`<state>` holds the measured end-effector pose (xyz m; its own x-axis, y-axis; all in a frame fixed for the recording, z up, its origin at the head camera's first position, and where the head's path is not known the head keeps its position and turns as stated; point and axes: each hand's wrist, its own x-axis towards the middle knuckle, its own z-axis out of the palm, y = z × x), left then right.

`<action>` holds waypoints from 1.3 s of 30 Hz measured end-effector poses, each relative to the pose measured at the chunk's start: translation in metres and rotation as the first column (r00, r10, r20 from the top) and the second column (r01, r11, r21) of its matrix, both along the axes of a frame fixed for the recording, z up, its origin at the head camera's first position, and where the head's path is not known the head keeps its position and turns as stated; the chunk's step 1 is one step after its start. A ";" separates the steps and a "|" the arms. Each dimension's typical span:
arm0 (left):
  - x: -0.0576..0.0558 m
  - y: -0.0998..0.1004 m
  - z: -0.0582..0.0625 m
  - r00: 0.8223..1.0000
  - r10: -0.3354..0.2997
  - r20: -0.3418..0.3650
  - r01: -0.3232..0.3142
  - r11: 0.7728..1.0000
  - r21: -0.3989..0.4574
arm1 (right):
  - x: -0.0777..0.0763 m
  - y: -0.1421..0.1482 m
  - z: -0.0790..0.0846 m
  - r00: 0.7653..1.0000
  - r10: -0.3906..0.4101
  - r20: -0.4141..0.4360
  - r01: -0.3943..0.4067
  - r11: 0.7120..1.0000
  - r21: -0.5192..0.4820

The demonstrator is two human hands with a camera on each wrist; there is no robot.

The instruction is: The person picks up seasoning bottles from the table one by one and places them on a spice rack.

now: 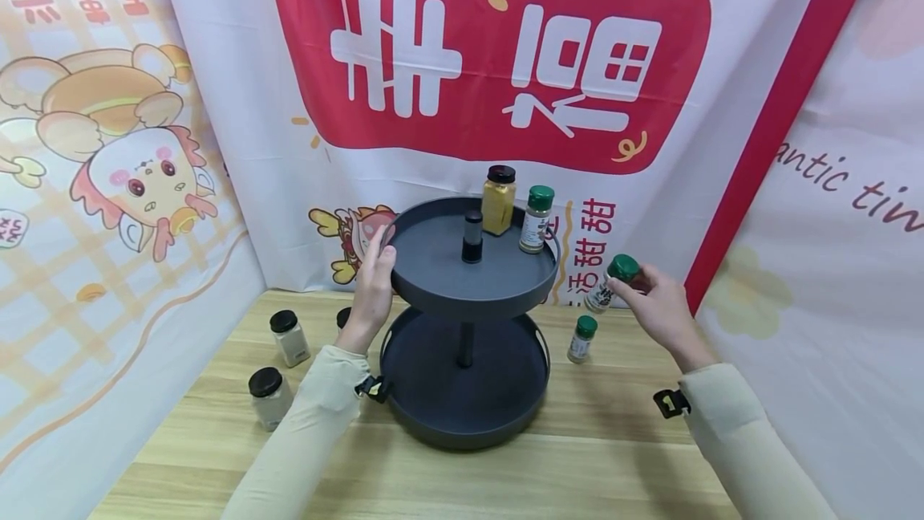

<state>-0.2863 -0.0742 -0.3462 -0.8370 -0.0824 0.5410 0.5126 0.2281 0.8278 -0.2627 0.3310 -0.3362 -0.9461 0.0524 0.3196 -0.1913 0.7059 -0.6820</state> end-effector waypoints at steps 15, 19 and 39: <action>0.001 0.002 -0.006 1.000 0.001 0.011 -0.001 1.000 0.002 | 0.006 -0.016 0.016 1.000 0.029 -0.012 -0.029 0.998 -0.058; 0.003 0.003 -0.007 1.000 -0.007 0.009 0.007 1.000 0.009 | 0.007 -0.019 0.022 0.999 0.029 -0.029 -0.031 0.996 -0.079; 0.006 0.008 -0.003 1.000 0.001 0.005 -0.001 0.999 0.044 | 0.004 -0.033 0.062 0.992 0.044 -0.117 -0.057 0.991 -0.119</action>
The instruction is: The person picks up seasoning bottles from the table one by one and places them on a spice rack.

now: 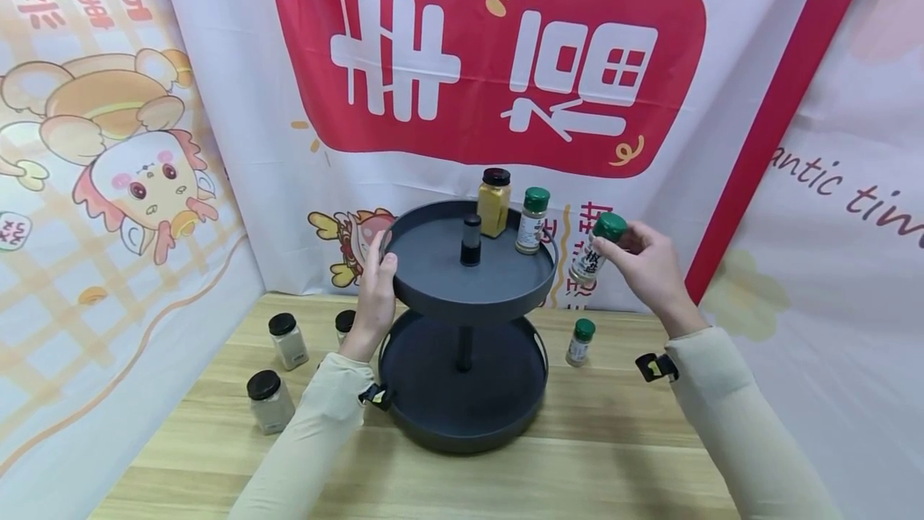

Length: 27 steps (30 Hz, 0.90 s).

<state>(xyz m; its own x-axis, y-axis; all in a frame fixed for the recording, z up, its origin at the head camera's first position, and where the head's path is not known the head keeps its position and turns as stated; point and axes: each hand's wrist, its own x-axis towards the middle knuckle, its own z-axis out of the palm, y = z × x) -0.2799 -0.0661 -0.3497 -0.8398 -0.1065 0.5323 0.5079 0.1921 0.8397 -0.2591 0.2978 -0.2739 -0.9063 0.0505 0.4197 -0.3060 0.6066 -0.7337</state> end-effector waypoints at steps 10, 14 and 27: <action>0.001 0.000 -0.001 1.000 -0.011 -0.005 0.011 1.000 0.011 | -0.004 -0.011 0.018 1.000 0.014 -0.002 -0.014 1.000 -0.014; 0.000 0.001 -0.002 1.000 -0.001 -0.010 0.001 1.000 0.011 | -0.004 -0.014 0.022 1.000 0.022 0.003 -0.022 1.000 -0.021; 0.001 0.003 -0.002 1.000 0.001 -0.002 -0.001 1.000 0.008 | -0.005 -0.025 0.032 0.998 0.045 -0.034 -0.045 0.999 0.010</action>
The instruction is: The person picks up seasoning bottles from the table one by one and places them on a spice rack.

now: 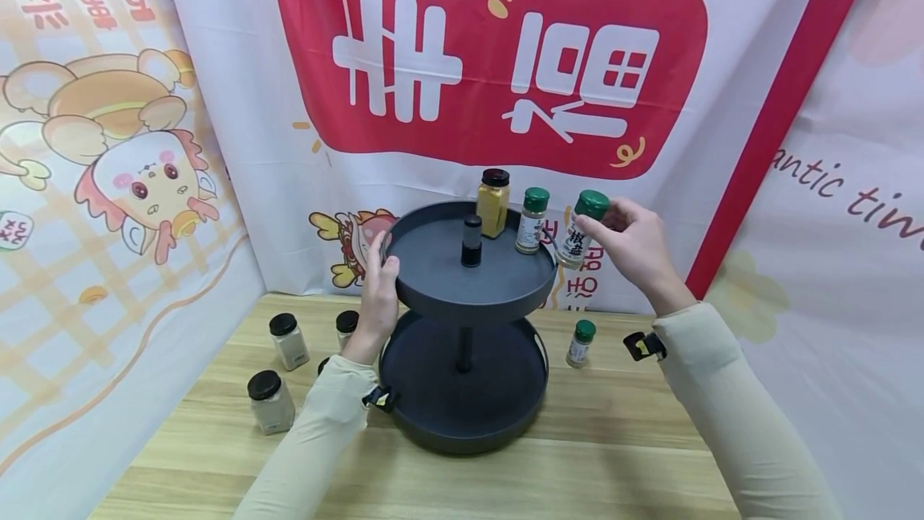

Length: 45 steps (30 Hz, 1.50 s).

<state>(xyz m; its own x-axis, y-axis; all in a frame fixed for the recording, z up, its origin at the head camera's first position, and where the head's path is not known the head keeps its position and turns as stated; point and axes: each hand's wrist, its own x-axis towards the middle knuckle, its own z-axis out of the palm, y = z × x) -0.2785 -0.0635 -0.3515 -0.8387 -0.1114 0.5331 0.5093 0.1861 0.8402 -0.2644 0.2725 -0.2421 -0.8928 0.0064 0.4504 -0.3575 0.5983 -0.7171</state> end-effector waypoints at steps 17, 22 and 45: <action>0.003 0.002 0.003 1.000 0.009 0.004 -0.009 1.000 -0.023 | -0.003 -0.022 0.003 0.999 0.036 -0.018 -0.036 0.999 0.008; 0.003 0.003 0.004 1.000 0.012 0.002 -0.012 1.000 -0.029 | -0.005 -0.027 0.004 0.999 0.041 -0.017 -0.041 0.999 0.011; 0.007 0.004 0.003 0.999 0.013 -0.032 -0.014 0.999 -0.039 | -0.014 -0.029 -0.012 0.996 0.067 0.050 -0.071 0.994 0.079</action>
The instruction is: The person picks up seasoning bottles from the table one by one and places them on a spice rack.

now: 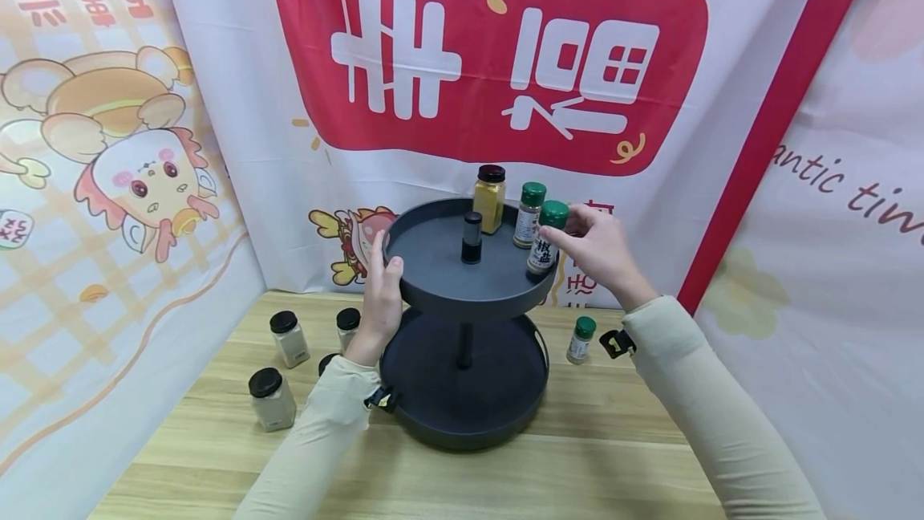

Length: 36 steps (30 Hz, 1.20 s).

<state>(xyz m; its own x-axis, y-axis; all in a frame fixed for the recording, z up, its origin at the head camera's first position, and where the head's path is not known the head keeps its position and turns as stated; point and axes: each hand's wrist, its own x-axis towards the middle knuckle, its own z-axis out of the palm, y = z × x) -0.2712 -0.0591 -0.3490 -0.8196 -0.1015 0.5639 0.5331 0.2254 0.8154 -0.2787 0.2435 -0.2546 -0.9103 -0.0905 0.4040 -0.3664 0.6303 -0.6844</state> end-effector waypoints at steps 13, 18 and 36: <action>0.001 0.000 0.000 1.000 0.001 0.021 -0.001 1.000 0.001 | -0.004 0.002 -0.009 0.997 0.052 -0.048 -0.050 0.998 0.044; 0.001 0.000 -0.001 1.000 0.004 0.025 -0.004 1.000 -0.002 | -0.006 0.003 -0.011 0.998 0.053 -0.046 -0.051 0.998 0.047; 0.005 0.006 0.000 0.999 0.040 0.006 -0.040 0.999 -0.002 | -0.008 0.008 -0.013 0.997 0.071 0.004 -0.071 0.997 0.033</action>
